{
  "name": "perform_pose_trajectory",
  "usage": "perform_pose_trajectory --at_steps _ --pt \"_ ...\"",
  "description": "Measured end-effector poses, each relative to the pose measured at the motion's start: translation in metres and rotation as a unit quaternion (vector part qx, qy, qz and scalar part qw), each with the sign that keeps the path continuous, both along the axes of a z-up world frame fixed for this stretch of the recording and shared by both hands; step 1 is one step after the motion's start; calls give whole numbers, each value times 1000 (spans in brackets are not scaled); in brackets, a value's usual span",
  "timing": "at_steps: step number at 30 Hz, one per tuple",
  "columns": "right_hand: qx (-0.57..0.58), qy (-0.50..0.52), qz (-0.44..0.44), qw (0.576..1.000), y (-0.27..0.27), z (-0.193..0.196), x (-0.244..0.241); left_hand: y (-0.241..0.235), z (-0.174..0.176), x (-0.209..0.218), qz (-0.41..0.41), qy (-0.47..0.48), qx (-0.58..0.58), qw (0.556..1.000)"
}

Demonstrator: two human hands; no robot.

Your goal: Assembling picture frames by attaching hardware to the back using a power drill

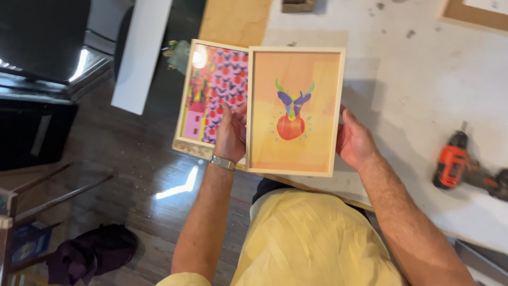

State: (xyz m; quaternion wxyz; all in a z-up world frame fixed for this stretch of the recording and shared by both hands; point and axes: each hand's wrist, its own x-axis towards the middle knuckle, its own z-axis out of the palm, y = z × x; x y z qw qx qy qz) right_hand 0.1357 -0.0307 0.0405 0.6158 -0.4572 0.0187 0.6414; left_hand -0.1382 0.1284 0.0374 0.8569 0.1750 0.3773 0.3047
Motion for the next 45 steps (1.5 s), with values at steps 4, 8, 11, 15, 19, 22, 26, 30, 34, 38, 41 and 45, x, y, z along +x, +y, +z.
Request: perform_pose_trajectory --at_steps 4,8,11,15,19,22,26,30,34,38,41,45 --pt "-7 -22 15 1000 19 -5 -23 3 8 -26 25 9 4 1000" --pt "-15 -30 19 999 30 -4 -38 12 -1 -44 34 49 2 998" --pt "-20 -39 -2 999 34 -22 -38 23 -22 -50 41 85 16 995" --pt "-23 -122 12 992 62 -6 -30 56 -31 -52 33 131 40 990" --pt "23 -417 94 904 119 57 9 133 81 -46 47 164 262 950" --pt "45 -556 136 819 156 171 -3 174 169 -63 -38 153 540 827" --pt "85 -470 136 868 170 201 -20 167 219 -79 -75 210 597 771" --pt "9 -591 173 788 163 162 -63 125 190 -81 -124 442 511 727" --pt "-2 -536 169 827 146 74 -88 88 104 -106 -56 462 443 767" --pt "11 -586 228 777 151 31 -111 66 46 -124 -36 508 337 792" --pt "42 -619 227 751 161 -3 -109 53 1 -129 23 519 312 796" --pt "68 -650 228 722 171 -22 -105 51 -50 -137 96 546 369 746"
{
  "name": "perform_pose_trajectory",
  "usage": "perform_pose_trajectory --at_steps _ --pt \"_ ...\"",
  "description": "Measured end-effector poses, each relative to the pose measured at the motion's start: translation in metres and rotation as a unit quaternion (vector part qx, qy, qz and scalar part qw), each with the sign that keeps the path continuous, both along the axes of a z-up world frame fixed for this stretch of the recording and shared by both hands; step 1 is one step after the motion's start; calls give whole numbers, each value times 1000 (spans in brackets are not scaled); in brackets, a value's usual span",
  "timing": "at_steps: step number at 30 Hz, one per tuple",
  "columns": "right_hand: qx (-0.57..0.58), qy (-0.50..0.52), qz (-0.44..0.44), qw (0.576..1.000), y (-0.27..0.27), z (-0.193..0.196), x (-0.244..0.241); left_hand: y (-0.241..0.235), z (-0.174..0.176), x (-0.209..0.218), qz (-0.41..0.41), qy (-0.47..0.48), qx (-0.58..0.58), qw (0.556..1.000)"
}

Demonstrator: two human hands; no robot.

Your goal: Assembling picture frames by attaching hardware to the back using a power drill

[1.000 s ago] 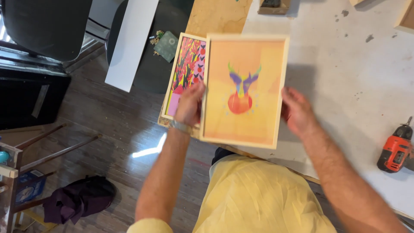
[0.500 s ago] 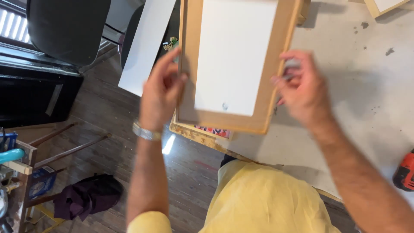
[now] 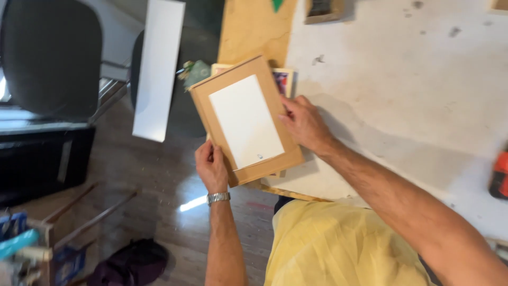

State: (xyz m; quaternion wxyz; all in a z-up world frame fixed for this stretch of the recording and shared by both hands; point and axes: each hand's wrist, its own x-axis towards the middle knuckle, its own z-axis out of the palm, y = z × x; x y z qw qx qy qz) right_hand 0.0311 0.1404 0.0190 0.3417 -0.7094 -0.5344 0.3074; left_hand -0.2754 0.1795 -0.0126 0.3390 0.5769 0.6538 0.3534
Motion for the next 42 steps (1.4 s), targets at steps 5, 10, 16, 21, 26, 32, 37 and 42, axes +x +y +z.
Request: perform_pose_trajectory --at_steps 5,10,16,21,26,32,37,42 --pt "-5 -40 0 999 6 -23 2 2 -60 -17 -37 74 114 990" --pt "-76 -7 65 995 -21 40 14 -2 20 42 -38 126 186 974" --pt "-41 -47 -56 996 -166 13 112 -8 69 113 10 6 137 991" --pt "-220 -280 -165 920 -324 35 252 -40 62 189 -230 22 62 971" --pt "-222 -309 -130 916 -390 61 300 -102 44 304 -433 85 -6 897" --pt "-177 -242 -248 921 -466 12 443 -162 43 387 -511 364 -106 771" --pt "-263 -293 -335 856 -520 17 595 -173 70 411 -469 391 -166 774" --pt "-321 -342 -208 859 -521 29 694 -170 44 401 -467 384 -113 789"
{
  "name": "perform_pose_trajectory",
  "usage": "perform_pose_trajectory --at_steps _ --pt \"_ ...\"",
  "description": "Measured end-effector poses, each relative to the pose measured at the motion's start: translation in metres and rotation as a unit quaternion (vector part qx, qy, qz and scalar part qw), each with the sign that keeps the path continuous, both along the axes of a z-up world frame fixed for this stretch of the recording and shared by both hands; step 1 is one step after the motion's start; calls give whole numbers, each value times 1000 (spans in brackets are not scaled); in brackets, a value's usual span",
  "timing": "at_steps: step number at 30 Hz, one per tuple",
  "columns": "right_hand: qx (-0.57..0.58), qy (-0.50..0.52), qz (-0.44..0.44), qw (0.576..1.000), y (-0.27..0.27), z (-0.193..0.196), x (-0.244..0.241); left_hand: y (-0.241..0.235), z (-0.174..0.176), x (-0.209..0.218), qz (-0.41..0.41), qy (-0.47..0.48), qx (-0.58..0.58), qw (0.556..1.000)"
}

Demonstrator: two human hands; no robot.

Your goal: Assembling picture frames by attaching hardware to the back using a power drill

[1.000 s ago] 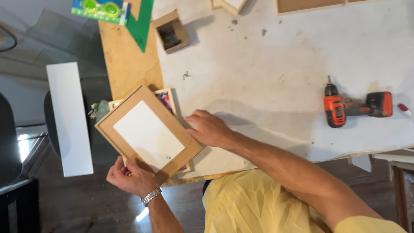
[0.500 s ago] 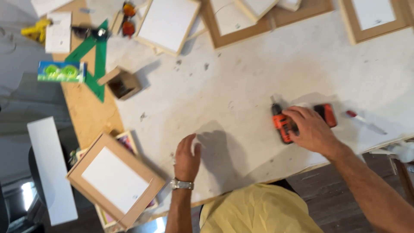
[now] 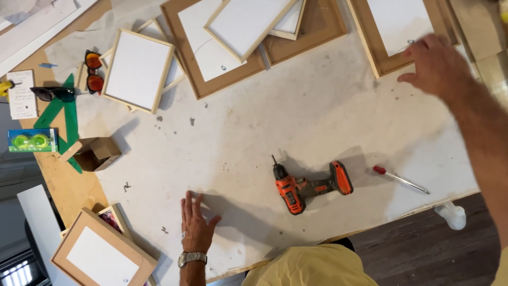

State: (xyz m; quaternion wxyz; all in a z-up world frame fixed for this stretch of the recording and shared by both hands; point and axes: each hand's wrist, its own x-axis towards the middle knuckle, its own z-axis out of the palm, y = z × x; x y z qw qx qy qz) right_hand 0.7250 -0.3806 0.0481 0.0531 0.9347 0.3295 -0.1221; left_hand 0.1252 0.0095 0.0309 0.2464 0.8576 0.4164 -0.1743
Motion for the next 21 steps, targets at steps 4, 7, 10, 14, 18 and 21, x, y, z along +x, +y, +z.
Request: perform_pose_trajectory --at_steps 4,7,10,14,18,21 --pt "-90 -14 142 986 11 -17 45 -1 1 7 14 17 -5 1000" --pt "-234 4 213 949 26 -13 47 -1 3 12 31 31 -23 999" --pt "-251 0 277 927 26 -6 38 -2 1 10 20 30 -5 999" --pt "-173 -71 290 938 -7 -44 44 -2 1 11 27 28 -8 999" --pt "-88 -189 340 917 -30 -69 48 -2 5 12 26 26 -6 999" --pt "-25 -240 385 891 -31 -50 27 -1 11 13 27 37 -8 999"
